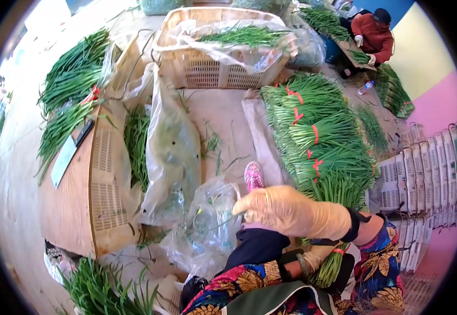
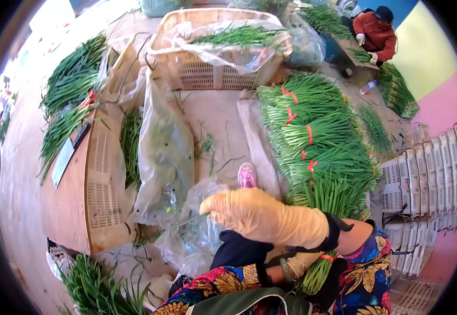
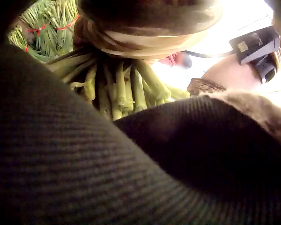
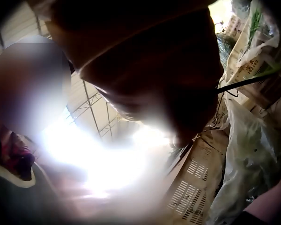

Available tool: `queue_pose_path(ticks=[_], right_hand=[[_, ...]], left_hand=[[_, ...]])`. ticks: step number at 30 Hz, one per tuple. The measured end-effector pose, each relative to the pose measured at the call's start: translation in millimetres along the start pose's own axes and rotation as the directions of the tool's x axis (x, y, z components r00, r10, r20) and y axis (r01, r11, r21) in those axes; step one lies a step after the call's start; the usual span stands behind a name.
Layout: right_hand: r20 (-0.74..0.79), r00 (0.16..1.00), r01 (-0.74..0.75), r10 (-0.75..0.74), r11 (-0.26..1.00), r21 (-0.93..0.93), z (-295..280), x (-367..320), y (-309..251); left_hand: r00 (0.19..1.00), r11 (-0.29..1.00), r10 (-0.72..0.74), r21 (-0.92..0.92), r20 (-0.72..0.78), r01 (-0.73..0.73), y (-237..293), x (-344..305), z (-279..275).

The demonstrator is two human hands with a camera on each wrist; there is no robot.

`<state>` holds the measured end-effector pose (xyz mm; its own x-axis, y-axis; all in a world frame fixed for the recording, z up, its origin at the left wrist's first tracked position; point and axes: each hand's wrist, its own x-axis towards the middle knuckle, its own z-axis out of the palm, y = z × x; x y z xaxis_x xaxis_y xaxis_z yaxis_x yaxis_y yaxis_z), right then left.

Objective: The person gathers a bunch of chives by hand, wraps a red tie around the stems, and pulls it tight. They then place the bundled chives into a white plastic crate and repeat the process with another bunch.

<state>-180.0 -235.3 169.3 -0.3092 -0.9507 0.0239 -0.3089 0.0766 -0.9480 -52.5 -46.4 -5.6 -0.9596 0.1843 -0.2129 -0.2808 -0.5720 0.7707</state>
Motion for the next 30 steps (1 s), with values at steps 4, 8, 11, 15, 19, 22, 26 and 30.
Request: queue_pose_path(ticks=[4,8,11,15,19,22,26,30], right_hand=[[-0.017,0.991,-0.130,0.131,0.990,0.049,-10,0,-11],[-0.124,0.961,0.182,-0.247,0.904,-0.387,-59,38,5],[-0.140,0.914,0.150,-0.381,0.638,-0.755,-152,119,4],[-0.197,0.866,-0.106,-0.459,0.217,-0.970,-233,180,0],[-0.052,0.829,0.127,-0.557,0.279,-0.952,-183,107,44],[-0.309,0.898,-0.126,-0.314,0.488,-0.864,-133,3,42],[-0.775,0.627,-0.560,-0.078,0.647,-0.518,-100,-157,9],[-0.920,0.176,-0.631,0.350,0.757,0.168,-37,-315,13]], left_hand=[[0.997,0.990,0.075,0.121,-0.032,-0.071,4,9,-10],[0.950,0.896,-0.308,-0.352,-0.055,0.270,52,1,-14],[0.939,0.893,-0.340,-0.333,-0.058,0.303,74,3,-20],[0.940,0.898,-0.322,-0.351,-0.109,0.267,70,7,-19],[0.937,0.891,-0.333,-0.359,-0.104,0.276,60,11,-23],[0.945,0.909,-0.292,-0.349,-0.149,0.226,56,7,-19],[0.971,0.952,-0.177,-0.278,-0.163,0.127,46,7,-13],[0.982,0.950,-0.177,-0.272,-0.071,0.151,49,6,3]])
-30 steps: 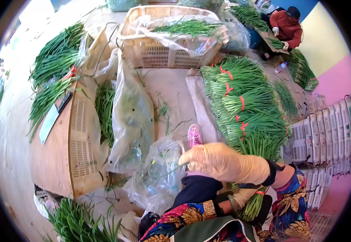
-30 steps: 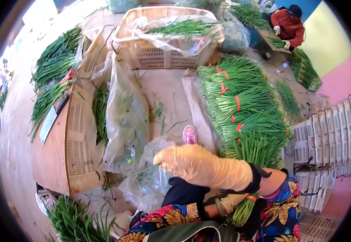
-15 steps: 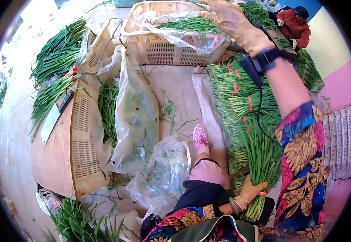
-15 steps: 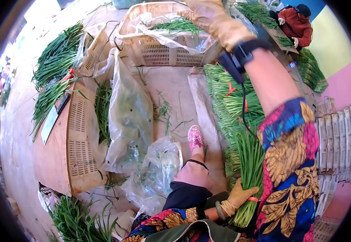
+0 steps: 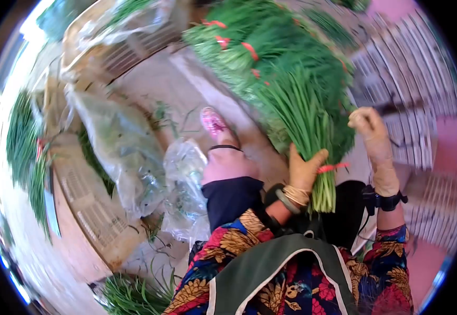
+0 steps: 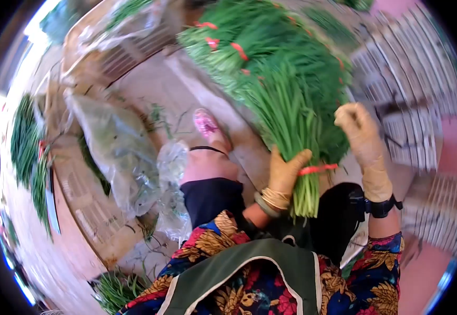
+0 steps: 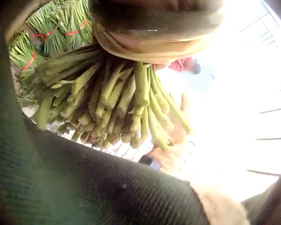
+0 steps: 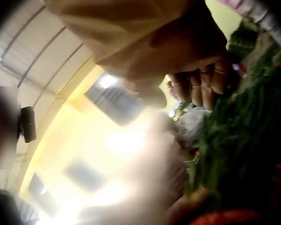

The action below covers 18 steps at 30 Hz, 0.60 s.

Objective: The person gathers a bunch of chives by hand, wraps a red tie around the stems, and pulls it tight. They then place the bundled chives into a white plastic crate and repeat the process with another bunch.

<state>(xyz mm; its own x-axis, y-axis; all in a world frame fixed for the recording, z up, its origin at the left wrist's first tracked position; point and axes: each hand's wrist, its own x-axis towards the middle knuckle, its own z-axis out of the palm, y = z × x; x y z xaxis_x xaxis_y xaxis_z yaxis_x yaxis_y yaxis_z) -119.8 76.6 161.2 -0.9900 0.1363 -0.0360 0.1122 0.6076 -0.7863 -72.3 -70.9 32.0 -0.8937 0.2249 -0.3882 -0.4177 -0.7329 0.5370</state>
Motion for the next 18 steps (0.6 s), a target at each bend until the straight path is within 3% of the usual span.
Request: queue_pose_path(ticks=[1,2,3,5,6,8,9,14,16,17,18], right_hand=[[0.026,0.997,-0.078,0.076,0.993,0.083,-8,-24,34],[0.072,0.946,-0.322,0.315,0.939,0.120,-12,-47,41],[0.109,0.903,-0.429,0.415,0.881,0.199,-8,-65,55],[0.210,0.856,-0.517,0.473,0.782,0.348,3,-92,66],[0.155,0.913,-0.408,0.379,0.814,0.413,11,-99,74],[0.154,0.944,-0.324,0.292,0.727,0.605,13,-107,84],[0.144,0.945,-0.318,0.294,0.718,0.619,7,-111,97],[0.081,0.947,-0.273,0.311,0.645,0.714,-12,-143,135],[0.014,0.958,-0.261,0.286,0.855,0.449,-13,-151,157],[-0.031,0.962,-0.240,0.273,0.889,0.389,-14,-154,167],[-0.076,0.963,-0.222,0.260,0.919,0.326,-17,-156,175]], left_hand=[[1.000,1.000,-0.007,-0.023,0.030,0.007,1,-5,7],[0.998,0.999,-0.009,-0.047,0.059,0.012,0,-9,15],[0.996,1.000,-0.011,-0.001,0.090,0.011,-6,-11,19],[0.983,0.996,-0.037,0.086,0.181,0.022,-19,-16,26],[0.975,0.989,-0.033,0.149,0.220,0.000,-25,-20,31],[0.951,0.990,-0.092,0.132,0.294,0.055,-42,-27,36],[0.942,0.981,-0.046,0.192,0.334,-0.020,-52,-29,37],[0.899,0.851,-0.092,0.502,0.429,-0.153,-84,-39,36],[0.858,0.718,-0.112,0.637,0.501,-0.278,-87,-43,39],[0.856,0.687,-0.103,0.658,0.507,-0.307,-90,-43,43],[0.843,0.749,-0.127,0.608,0.523,-0.264,-93,-44,47]])
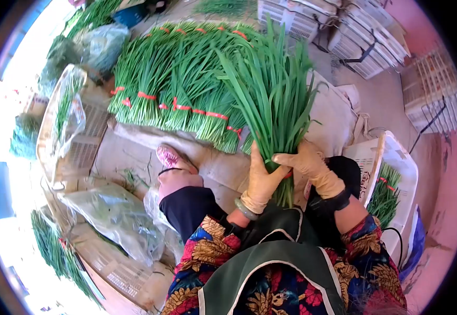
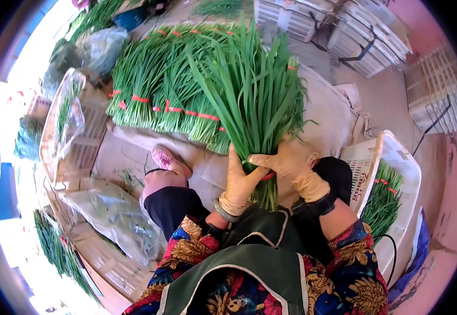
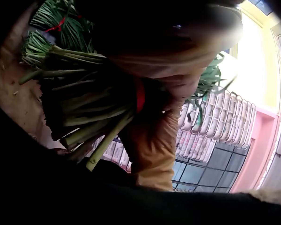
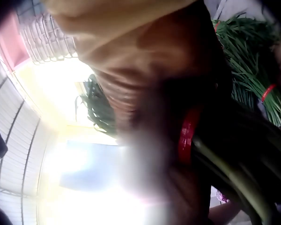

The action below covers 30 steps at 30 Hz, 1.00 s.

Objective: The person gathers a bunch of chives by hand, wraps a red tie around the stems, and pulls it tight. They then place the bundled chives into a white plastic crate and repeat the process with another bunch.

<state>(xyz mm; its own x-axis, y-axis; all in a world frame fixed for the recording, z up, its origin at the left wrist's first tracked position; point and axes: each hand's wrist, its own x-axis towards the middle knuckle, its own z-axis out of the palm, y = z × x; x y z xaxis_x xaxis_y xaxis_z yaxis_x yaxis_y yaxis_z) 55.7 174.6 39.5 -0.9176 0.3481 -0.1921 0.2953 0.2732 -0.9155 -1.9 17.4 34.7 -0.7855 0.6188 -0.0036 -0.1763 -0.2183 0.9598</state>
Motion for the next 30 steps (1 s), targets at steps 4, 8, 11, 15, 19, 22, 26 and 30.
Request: queue_pose_path(ticks=[4,8,11,15,19,22,26,30], right_hand=[[-0.168,0.985,0.014,-0.034,0.993,-0.120,-3,-15,-14],[-0.218,0.970,0.110,-0.110,0.994,-0.013,1,-25,-3],[-0.113,0.990,0.041,-0.079,0.952,-0.302,-18,-38,-32],[-0.218,0.948,0.211,-0.233,0.970,-0.119,-12,-38,-13],[-0.299,0.908,0.295,-0.293,0.955,-0.040,-11,-40,-20],[-0.383,0.890,0.273,-0.246,0.962,0.017,-13,-36,-11],[-0.342,0.940,0.186,0.006,0.831,0.525,-24,-35,-25],[-0.312,0.948,0.185,0.067,0.682,0.708,-25,-34,-26]], left_hand=[[0.996,0.986,-0.007,-0.163,0.091,0.022,0,6,7],[0.982,0.982,-0.021,-0.178,0.190,0.055,3,7,8],[0.961,0.995,-0.044,-0.074,0.272,0.067,-7,6,1],[0.968,0.998,-0.044,-0.036,0.247,0.055,-6,6,2],[0.989,0.986,-0.056,-0.149,0.140,0.077,-14,3,6],[0.997,0.990,-0.039,-0.131,0.069,0.047,-5,-1,13],[0.991,0.893,-0.120,-0.442,-0.063,0.080,-22,-3,11],[0.985,0.864,-0.163,-0.492,-0.061,0.112,-22,-5,11]])
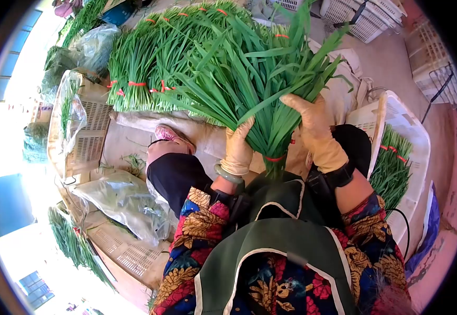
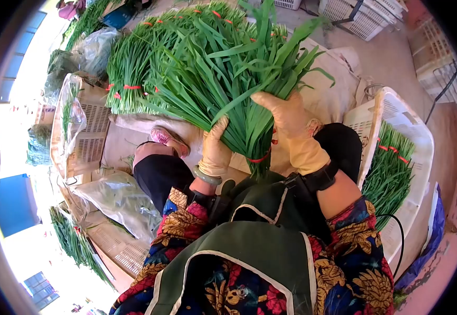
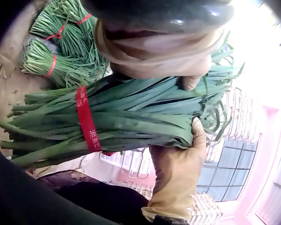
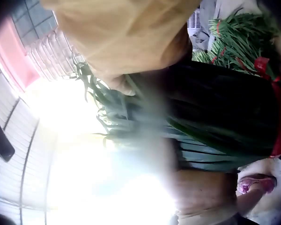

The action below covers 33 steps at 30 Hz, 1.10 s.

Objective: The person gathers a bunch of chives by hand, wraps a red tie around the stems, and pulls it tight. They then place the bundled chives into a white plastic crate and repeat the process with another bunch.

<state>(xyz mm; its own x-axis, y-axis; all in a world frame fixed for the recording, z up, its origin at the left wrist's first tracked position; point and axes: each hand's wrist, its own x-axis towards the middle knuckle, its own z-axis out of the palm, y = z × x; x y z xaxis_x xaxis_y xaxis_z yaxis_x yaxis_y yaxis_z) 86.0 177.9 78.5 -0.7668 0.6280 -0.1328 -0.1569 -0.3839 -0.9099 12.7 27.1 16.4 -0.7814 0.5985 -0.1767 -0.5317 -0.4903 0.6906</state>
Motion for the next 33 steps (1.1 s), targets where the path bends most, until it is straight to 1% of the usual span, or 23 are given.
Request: queue_pose_path(ticks=[2,4,6,7,10,11,12,13,14,15,18,19,22,23,24,25,26,27,29,30,31,32,33], right_hand=[[-0.026,1.000,0.001,-0.002,1.000,-0.022,-1,2,-3],[-0.060,0.998,-0.015,0.012,0.999,-0.042,0,1,-4],[0.018,1.000,0.010,-0.007,0.990,-0.141,7,0,-12],[0.061,0.998,0.025,-0.014,0.982,-0.189,9,0,-13],[0.219,0.973,0.129,-0.069,0.953,-0.274,-1,8,-2],[0.161,0.986,-0.005,0.043,0.974,-0.228,-6,5,6],[0.137,0.990,0.047,0.013,0.903,-0.428,-10,3,16],[0.125,0.992,0.095,-0.023,0.788,-0.609,-14,1,26],[0.121,0.991,0.135,-0.065,0.635,-0.760,-7,-5,25],[0.157,0.983,0.063,0.093,0.633,-0.772,-3,-15,17],[0.237,0.956,0.146,0.175,0.418,-0.897,-2,-21,32],[0.235,0.949,0.123,0.209,0.442,-0.889,-2,-21,35],[0.234,0.923,0.049,0.306,0.508,-0.860,-8,-18,42],[0.242,0.913,0.056,0.328,0.486,-0.872,-10,-19,42],[0.252,0.901,0.066,0.353,0.463,-0.884,-13,-19,40],[0.263,0.888,0.077,0.377,0.443,-0.893,-14,-20,39],[0.257,0.875,0.042,0.409,0.465,-0.884,-15,-22,37],[0.250,0.863,0.006,0.438,0.486,-0.874,-16,-24,32],[0.253,0.849,-0.044,0.464,0.540,-0.840,-23,-26,27],[0.267,0.843,-0.060,0.466,0.576,-0.815,-26,-26,25],[0.282,0.838,-0.075,0.467,0.611,-0.788,-28,-26,23],[0.269,0.838,-0.088,0.474,0.606,-0.791,-28,-25,19],[0.255,0.839,-0.104,0.480,0.602,-0.792,-28,-23,13]], left_hand=[[0.999,0.999,-0.033,-0.014,-0.011,0.032,1,0,5],[0.998,0.998,-0.056,0.009,0.031,0.055,4,-1,7],[0.998,0.999,-0.044,0.029,0.035,0.043,5,1,6],[0.999,0.996,-0.023,0.085,0.032,0.020,4,2,5],[0.998,0.996,-0.069,-0.049,-0.010,0.068,3,10,-5],[0.996,0.995,-0.084,-0.054,-0.031,0.082,1,14,-13],[0.994,0.991,-0.092,-0.100,-0.067,0.085,0,17,-18],[0.990,0.986,-0.098,-0.146,-0.100,0.083,3,20,-18],[0.986,0.979,-0.106,-0.189,-0.129,0.081,7,22,-15],[0.975,0.970,-0.123,-0.230,-0.184,0.079,12,26,-11],[0.966,0.932,-0.154,-0.356,-0.209,0.071,13,35,-15],[0.962,0.921,-0.186,-0.376,-0.202,0.099,14,38,-15],[0.976,0.971,-0.129,-0.221,-0.174,0.089,20,45,-24],[0.974,0.986,-0.115,-0.144,-0.194,0.088,28,51,-27],[0.953,0.993,-0.095,-0.098,-0.289,0.069,30,70,-45],[0.918,0.990,-0.131,-0.091,-0.374,0.104,41,80,-49],[0.874,0.986,-0.164,-0.083,-0.457,0.142,53,88,-54],[0.924,0.987,0.058,0.161,-0.378,0.003,53,99,-86],[0.917,0.985,0.120,0.163,-0.379,-0.061,67,127,-125],[0.875,0.997,-0.047,-0.071,-0.483,0.014,79,138,-134],[0.869,0.993,0.004,-0.101,-0.494,-0.062,85,144,-144],[0.792,0.990,0.093,-0.029,-0.603,-0.138,90,132,-125],[0.727,0.991,0.089,-0.016,-0.680,-0.136,93,128,-127]])
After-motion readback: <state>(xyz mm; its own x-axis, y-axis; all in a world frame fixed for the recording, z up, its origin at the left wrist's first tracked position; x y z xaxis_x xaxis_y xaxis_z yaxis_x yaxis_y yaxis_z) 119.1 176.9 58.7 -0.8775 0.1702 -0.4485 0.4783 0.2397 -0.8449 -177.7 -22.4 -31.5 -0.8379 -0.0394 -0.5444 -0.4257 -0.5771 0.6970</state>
